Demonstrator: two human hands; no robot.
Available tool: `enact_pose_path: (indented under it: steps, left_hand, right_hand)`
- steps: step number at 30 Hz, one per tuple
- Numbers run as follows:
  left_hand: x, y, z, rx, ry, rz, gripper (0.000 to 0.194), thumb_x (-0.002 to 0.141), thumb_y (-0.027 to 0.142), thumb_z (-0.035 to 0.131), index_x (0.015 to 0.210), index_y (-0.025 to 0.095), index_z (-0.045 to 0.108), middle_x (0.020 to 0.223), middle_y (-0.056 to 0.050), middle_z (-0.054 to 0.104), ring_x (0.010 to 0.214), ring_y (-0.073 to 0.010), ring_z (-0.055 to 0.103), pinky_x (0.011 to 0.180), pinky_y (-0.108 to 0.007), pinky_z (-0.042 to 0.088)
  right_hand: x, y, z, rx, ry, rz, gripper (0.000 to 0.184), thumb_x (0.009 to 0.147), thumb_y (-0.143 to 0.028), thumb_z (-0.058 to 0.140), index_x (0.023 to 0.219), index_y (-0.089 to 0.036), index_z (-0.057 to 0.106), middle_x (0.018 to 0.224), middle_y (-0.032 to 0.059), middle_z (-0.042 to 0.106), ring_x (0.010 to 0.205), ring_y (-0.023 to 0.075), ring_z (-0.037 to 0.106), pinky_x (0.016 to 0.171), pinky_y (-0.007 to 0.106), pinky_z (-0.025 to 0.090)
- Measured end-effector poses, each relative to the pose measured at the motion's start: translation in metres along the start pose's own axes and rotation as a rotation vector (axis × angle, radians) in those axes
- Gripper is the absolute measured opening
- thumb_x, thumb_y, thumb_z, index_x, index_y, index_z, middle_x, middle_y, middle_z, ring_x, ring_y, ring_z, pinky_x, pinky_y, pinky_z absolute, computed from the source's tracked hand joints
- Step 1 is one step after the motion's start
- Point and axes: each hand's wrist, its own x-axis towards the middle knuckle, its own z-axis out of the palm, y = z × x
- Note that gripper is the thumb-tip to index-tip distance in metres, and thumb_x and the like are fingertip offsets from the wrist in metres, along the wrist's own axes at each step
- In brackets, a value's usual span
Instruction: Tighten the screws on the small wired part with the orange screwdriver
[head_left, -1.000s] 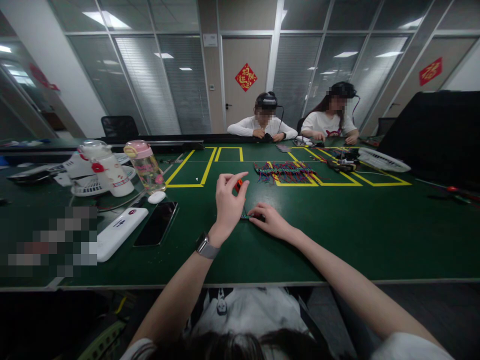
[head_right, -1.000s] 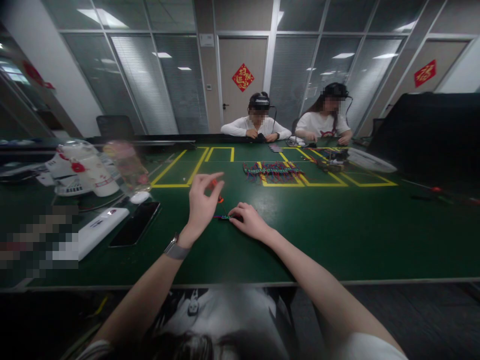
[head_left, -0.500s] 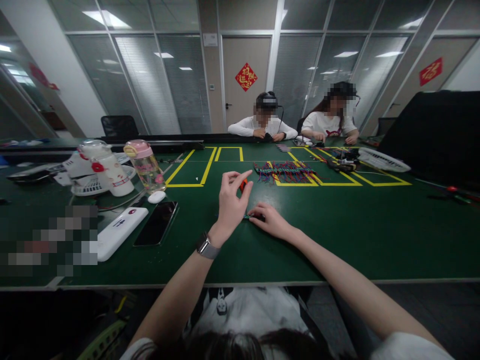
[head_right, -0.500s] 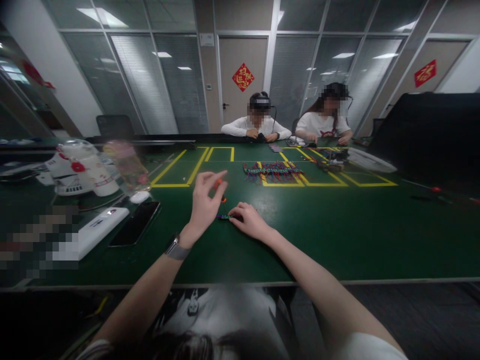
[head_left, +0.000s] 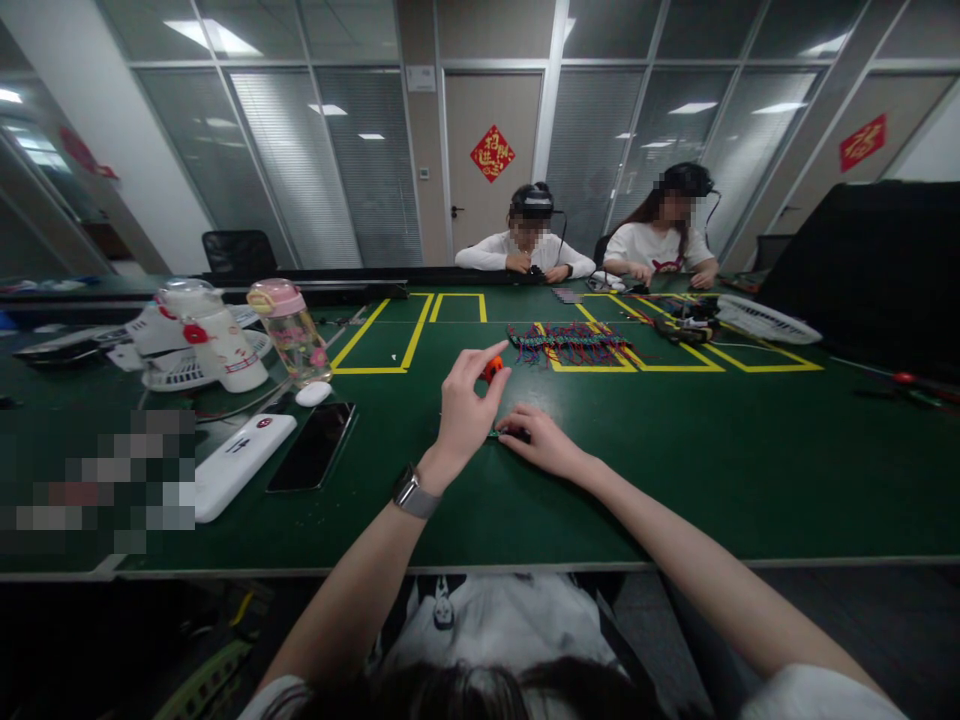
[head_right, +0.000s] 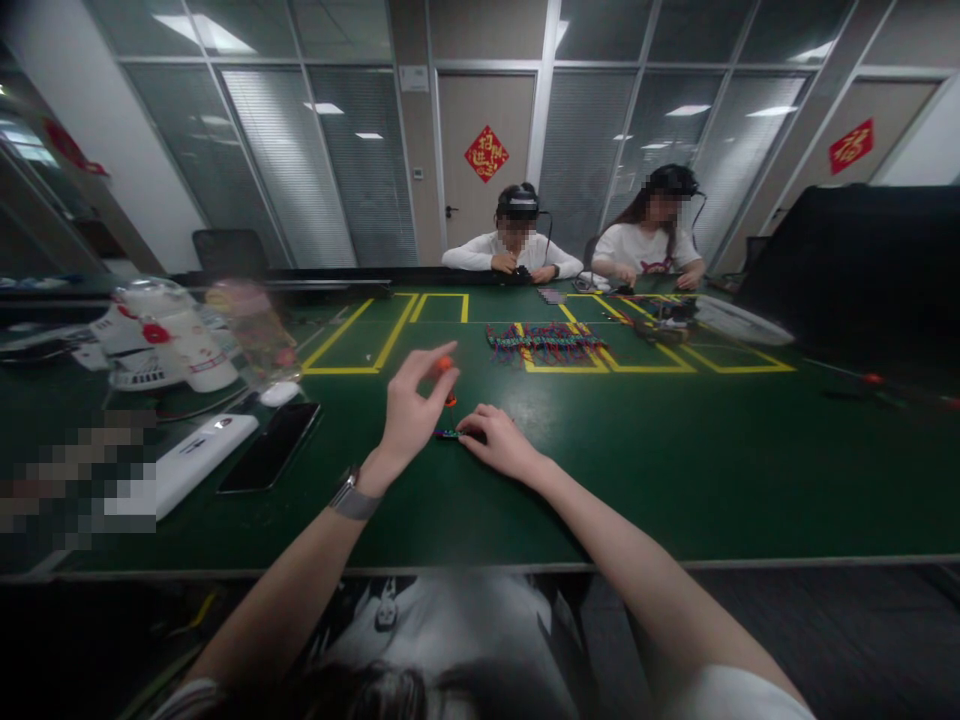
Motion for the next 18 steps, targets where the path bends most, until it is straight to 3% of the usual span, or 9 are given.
enact_pose_path:
  steps: [4,9,12,18]
  left_hand:
    - [0.0000,0.0003,-0.0006,0.070,0.051,-0.024,0.024,0.085,0.025,0.061,0.109,0.023,0.065,0.091,-0.003,0.052,0.081,-0.0134,0.055,0.080,-0.029,0.048]
    - [-0.0013,-0.0022,-0.0014,0.000,0.013,-0.027,0.034,0.094,0.022,0.041,0.124,0.026,0.057,0.110,-0.006,0.053,0.105,-0.0159,0.054,0.092,-0.031,0.045]
    - [-0.0017,-0.0022,-0.0017,-0.050,-0.007,-0.005,0.037,0.095,0.018,0.037,0.127,0.024,0.055,0.118,-0.007,0.055,0.112,-0.0163,0.053,0.097,-0.032,0.043]
    - [-0.0005,0.0025,-0.0020,-0.050,0.050,-0.008,0.027,0.091,0.017,0.046,0.112,0.020,0.063,0.104,-0.006,0.065,0.095,-0.0158,0.061,0.085,-0.031,0.049]
  right_hand:
    - [0.0001,-0.0004,-0.0005,-0.008,-0.002,0.000,0.012,0.084,-0.018,0.061,0.093,-0.017,0.068,0.085,0.0049,0.058,0.079,0.0171,0.055,0.075,0.031,0.044]
    - [0.0001,-0.0005,-0.0005,-0.011,-0.003,0.002,0.011,0.084,-0.019,0.060,0.093,-0.018,0.068,0.084,0.0045,0.058,0.080,0.0174,0.055,0.076,0.031,0.044]
    - [-0.0001,-0.0003,-0.0004,-0.015,-0.002,-0.001,0.012,0.085,-0.020,0.060,0.093,-0.018,0.068,0.085,0.0045,0.058,0.080,0.0172,0.055,0.076,0.030,0.044]
    - [0.0001,-0.0005,-0.0007,-0.016,-0.009,0.000,0.012,0.084,-0.019,0.060,0.094,-0.017,0.068,0.085,0.0050,0.058,0.081,0.0177,0.055,0.077,0.031,0.044]
